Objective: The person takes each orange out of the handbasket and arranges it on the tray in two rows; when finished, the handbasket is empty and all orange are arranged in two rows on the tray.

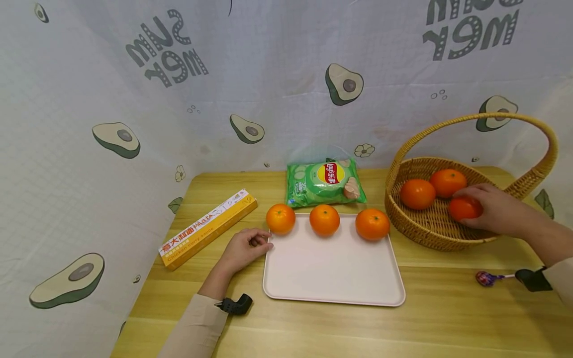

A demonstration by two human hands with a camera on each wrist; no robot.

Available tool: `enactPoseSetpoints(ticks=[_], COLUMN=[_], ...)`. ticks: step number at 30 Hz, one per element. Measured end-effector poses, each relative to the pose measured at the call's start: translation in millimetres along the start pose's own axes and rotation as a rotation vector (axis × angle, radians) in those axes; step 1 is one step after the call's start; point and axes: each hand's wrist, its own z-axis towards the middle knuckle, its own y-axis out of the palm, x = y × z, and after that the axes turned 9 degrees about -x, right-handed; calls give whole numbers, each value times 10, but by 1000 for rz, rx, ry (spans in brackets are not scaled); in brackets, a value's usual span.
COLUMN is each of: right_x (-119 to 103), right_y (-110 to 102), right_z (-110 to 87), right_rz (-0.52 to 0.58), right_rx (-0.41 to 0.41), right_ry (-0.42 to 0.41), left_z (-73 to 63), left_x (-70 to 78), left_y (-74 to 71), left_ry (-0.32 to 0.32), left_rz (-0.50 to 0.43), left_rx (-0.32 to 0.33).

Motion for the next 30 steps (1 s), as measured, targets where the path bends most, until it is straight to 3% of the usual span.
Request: enactPoseSetpoints(ticks=[8,20,30], right_x=[-115,-314,-532], right_y=[-35,-118,-187], right_z=[23,15,-53], right_rz=[19,91,220], right_rx=[98,92,96], right_ry=[-30,34,119], left_z=[3,6,1], left_x=[-3,2,2], left_y=[1,-4,-2], left_ry=[-3,-10,-8], left_rz=[1,-2,3], left_rx=[5,-3,0])
